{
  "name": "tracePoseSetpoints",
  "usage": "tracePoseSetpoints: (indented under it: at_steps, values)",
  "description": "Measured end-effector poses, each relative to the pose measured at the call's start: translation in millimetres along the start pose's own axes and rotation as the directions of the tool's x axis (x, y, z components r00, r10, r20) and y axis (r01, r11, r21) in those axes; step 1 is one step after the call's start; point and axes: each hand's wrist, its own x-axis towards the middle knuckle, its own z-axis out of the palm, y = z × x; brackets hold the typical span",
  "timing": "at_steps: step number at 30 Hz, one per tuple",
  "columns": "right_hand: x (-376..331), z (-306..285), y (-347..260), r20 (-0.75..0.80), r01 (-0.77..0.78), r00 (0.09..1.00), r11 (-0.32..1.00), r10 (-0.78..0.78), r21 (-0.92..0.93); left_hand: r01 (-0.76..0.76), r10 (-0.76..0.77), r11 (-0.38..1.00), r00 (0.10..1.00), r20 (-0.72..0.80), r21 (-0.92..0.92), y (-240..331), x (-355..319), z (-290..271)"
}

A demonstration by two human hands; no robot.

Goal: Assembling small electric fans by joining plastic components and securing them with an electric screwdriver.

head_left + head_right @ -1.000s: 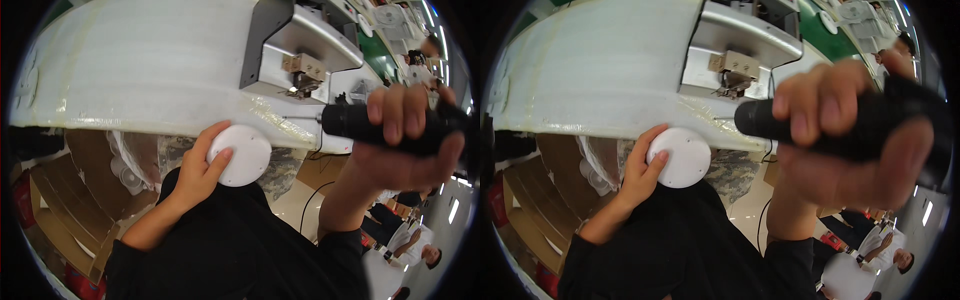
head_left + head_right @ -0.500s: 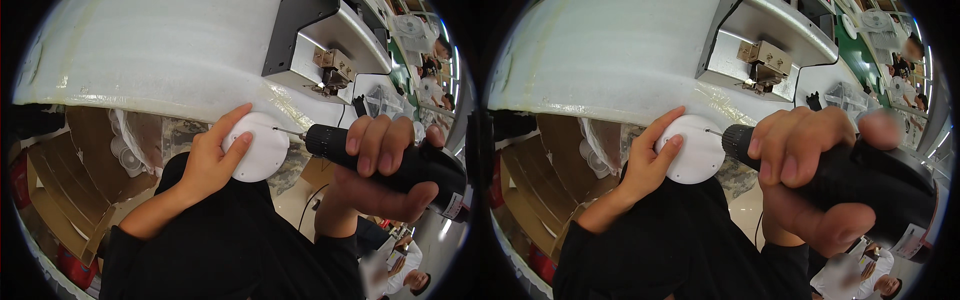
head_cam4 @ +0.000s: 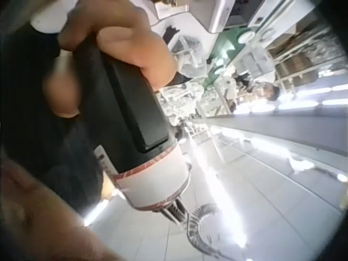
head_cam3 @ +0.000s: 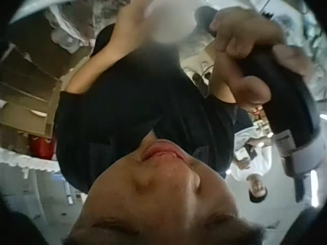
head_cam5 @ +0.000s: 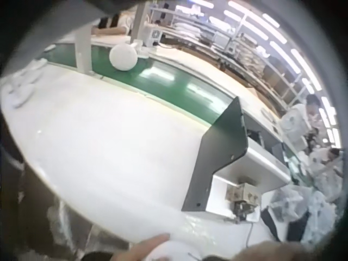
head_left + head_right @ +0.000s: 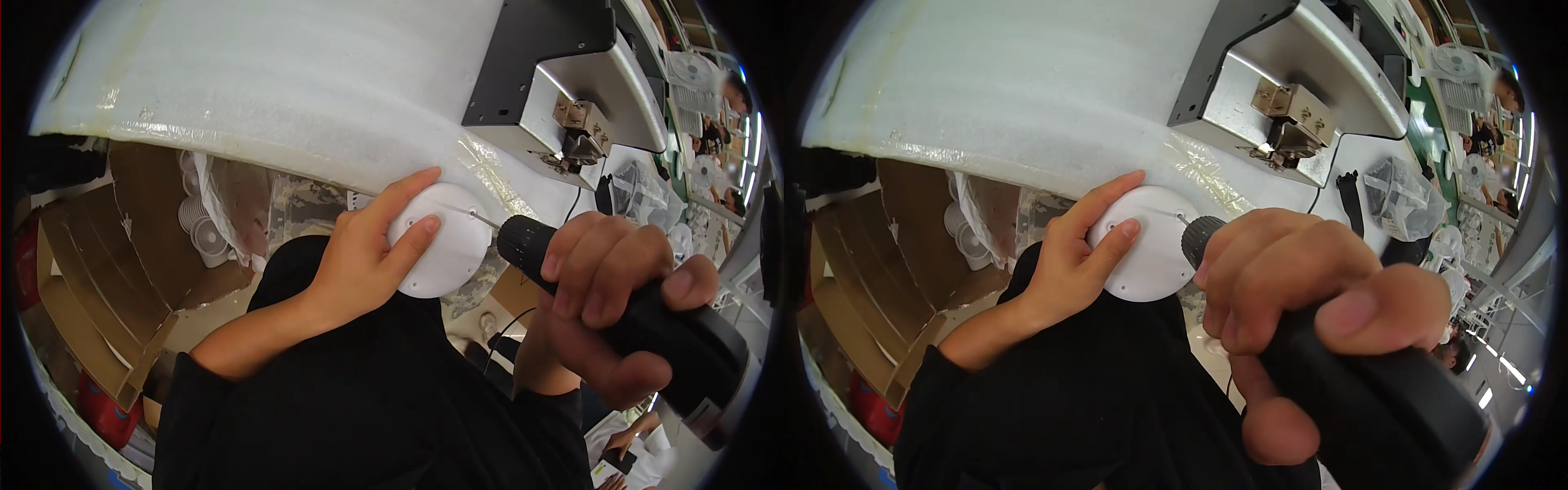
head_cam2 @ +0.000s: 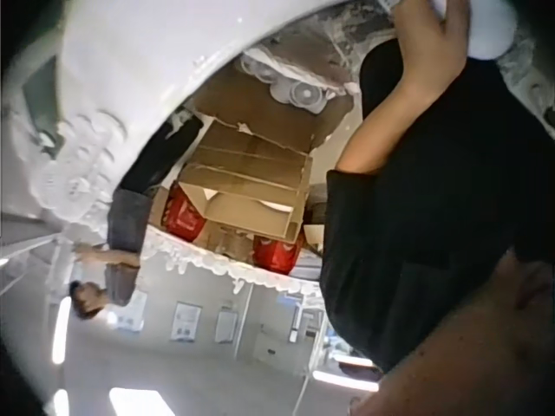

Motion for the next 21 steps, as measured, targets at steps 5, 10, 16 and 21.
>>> tracePoseSetpoints:
  at_steps: [5, 10, 16, 21]
  values:
    - [-0.7, 1.8, 5.5, -0.008, 0.002, 1.0, 1.0, -0.002, 0.009, 0.036, -0.035, 0.998, 0.999, 0.018, -0.045, 0.4, 2.0, 1.7]
    - [-3.8, -3.2, 11.9, 0.043, 0.094, 0.995, 0.996, -0.094, 0.003, -0.053, 0.05, 0.997, 0.997, -0.06, -0.051, -13.7, 0.6, 8.0]
    - [-11.2, 13.6, -1.0, -0.22, -0.075, 0.974, 0.994, 0.055, -0.084, 0.039, -0.046, 0.988, 0.998, -0.044, -0.151, -12.0, 1.2, 0.4]
    - [-3.5, -19.3, -22.2, -0.31, 0.258, 0.911, 0.962, -0.272, -0.087, -0.099, 0.099, 0.992, 0.995, -0.014, -0.075, -28.3, -1.7, -10.8]
